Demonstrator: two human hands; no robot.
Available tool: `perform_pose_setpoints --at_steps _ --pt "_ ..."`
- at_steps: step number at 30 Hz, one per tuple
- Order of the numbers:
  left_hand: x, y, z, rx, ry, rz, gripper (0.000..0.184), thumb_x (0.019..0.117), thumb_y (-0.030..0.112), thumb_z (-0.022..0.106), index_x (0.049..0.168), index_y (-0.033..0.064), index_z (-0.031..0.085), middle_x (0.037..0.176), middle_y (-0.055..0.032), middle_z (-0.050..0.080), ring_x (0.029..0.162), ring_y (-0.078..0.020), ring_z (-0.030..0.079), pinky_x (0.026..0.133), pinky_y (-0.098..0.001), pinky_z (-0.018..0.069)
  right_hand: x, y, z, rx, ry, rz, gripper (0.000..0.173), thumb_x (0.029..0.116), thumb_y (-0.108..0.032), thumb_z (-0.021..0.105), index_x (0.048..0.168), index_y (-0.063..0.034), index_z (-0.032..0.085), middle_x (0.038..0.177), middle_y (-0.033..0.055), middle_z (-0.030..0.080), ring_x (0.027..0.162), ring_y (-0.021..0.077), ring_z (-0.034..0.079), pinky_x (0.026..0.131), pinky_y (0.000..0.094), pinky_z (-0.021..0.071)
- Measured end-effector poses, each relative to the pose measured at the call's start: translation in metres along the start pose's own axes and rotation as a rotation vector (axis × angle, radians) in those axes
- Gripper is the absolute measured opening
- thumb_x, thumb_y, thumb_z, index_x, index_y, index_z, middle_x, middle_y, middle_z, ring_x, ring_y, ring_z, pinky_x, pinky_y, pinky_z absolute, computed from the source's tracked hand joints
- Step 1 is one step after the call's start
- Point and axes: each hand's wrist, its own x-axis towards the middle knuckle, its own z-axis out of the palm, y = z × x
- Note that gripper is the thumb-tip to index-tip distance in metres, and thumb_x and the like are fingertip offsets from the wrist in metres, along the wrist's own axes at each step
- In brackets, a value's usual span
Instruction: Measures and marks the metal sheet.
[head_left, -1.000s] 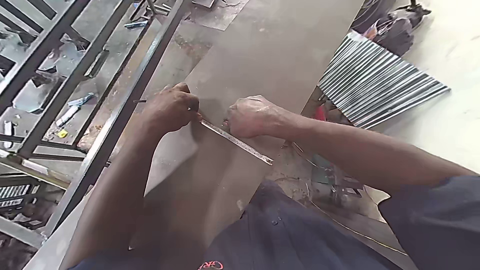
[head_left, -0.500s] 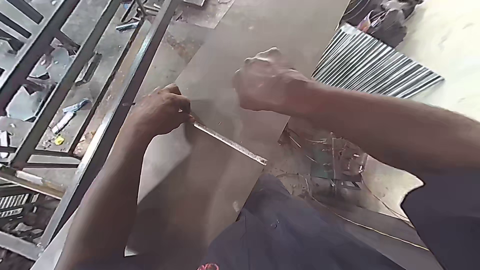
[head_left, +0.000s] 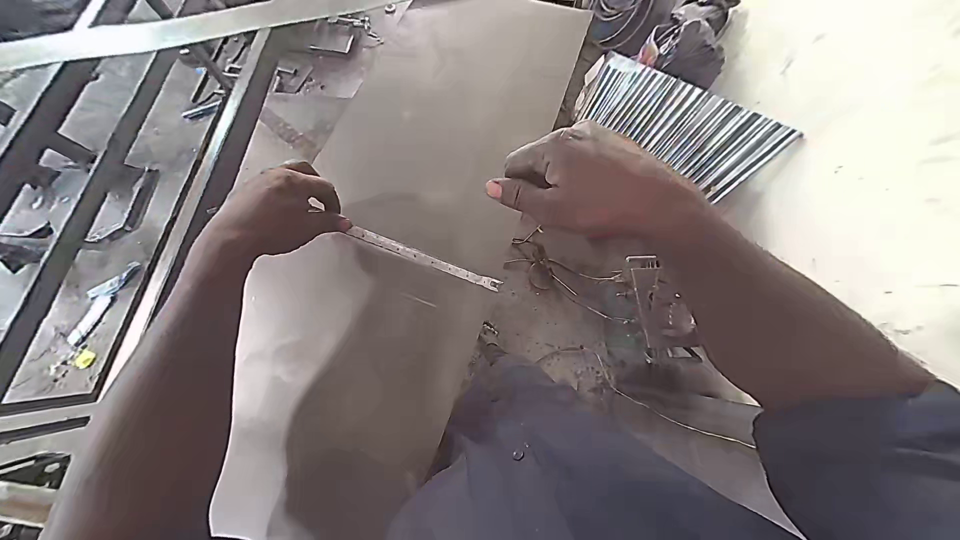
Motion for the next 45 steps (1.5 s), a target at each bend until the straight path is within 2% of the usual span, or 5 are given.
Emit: perform_pose_setpoints --at_steps 4,10,24,38,45 --pt "0.026 -0.01 -0.002 0.018 0.002 -0.003 0.023 0.0932 0.04 0.074 0.091 0.018 0.075 0.106 -0.0096 0.068 0.104 -0.0348 0.065 0.08 -0.0677 0.0502 0.001 0.029 0.0 0.038 0.036 0.053 0.054 0.1014 -0.065 0.041 0.073 -0.0227 0.059 0.067 -0.0028 0.053 0.063 0.0169 0.055 0.057 0.0468 0.0423" --pt "0.047 -0.01 0.003 0.038 -0.03 0.003 0.021 0.0911 0.038 0.078 0.091 0.0166 0.075 0.106 -0.0117 0.068 0.103 -0.0354 0.065 0.083 -0.0666 0.0508 0.011 0.048 0.004 0.062 0.01 0.051 0.054 0.1019 -0.064 0.043 0.07 -0.0218 0.056 0.064 -0.0026 0.052 0.06 0.0165 0.055 0.055 0.0452 0.0416" --pt "0.036 0.003 0.012 0.103 -0.072 -0.152 0.021 0.0896 0.043 0.078 0.09 0.0225 0.075 0.111 -0.0082 0.067 0.111 -0.0334 0.063 0.08 -0.0648 0.0522 0.066 0.003 0.054 -0.113 -0.413 -0.025 0.043 0.1073 -0.049 0.041 0.089 -0.0194 0.066 0.083 0.0033 0.065 0.083 0.025 0.066 0.066 0.0527 0.0512" --pt "0.038 0.013 0.009 0.117 -0.093 -0.216 0.023 0.0904 0.045 0.077 0.095 0.0234 0.075 0.116 -0.0091 0.066 0.112 -0.0336 0.063 0.078 -0.0656 0.0526 0.066 -0.006 0.057 -0.232 -0.416 -0.092 0.04 0.1046 -0.048 0.042 0.081 -0.0224 0.062 0.072 0.0005 0.06 0.073 0.0226 0.064 0.059 0.0487 0.0473" --pt "0.038 0.008 0.012 0.136 -0.08 -0.18 0.023 0.0897 0.046 0.077 0.095 0.0243 0.076 0.113 -0.0082 0.067 0.111 -0.0331 0.064 0.079 -0.0646 0.053 0.068 -0.01 0.058 -0.276 -0.441 -0.099 0.04 0.1044 -0.047 0.042 0.082 -0.022 0.063 0.076 0.0014 0.062 0.076 0.024 0.065 0.059 0.0496 0.0479"
